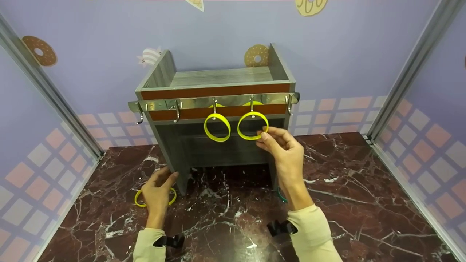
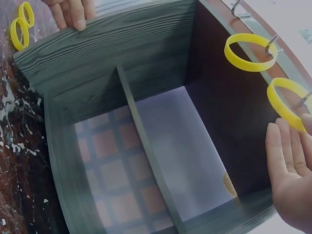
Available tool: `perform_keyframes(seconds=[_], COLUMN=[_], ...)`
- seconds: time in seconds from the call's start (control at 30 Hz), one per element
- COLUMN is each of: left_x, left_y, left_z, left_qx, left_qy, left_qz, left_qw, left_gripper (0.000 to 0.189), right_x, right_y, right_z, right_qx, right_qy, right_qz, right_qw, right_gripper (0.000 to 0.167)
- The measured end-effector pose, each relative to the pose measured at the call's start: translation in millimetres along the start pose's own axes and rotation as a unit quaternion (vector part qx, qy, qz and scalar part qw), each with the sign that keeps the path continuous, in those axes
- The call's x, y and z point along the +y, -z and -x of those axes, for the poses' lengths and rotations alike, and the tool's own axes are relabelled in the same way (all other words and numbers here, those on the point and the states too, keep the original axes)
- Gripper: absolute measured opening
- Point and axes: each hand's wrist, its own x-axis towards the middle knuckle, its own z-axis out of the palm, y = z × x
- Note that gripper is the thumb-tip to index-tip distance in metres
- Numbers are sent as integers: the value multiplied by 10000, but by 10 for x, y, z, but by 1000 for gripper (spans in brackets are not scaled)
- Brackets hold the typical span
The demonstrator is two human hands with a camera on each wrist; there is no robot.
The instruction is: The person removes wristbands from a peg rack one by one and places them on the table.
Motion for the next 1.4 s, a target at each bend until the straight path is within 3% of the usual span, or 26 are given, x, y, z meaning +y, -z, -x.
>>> perform_keyframes(seconds=[0.27,0.47,0.6,0.77,1.4], left_x=[0,-259,-340,-353,-335], left_y=[0,-15,-3,24,9], left_z=[2,-62,-71,-58,-71], left_qx=[-15,38,-20,-161,17], left_qy=[31,109,112,89,128], left_qz=[69,68,28,65,91], left_qw=[10000,9999,9999,9998,9999], left_gripper=[24,24,25,26,26], right_x=[-80,-154,-206,-241,-191], right_y=[-39,-63,-74,-67,137], right_z=[10,40,66,115,249], right_qx=[89,8,-30,23,337], right_qy=[144,168,195,233,194], right_qz=[-89,-213,-346,-390,-569], right_qw=[9998,9996,9992,9990,9976], right_gripper=[13,15,16,18,20])
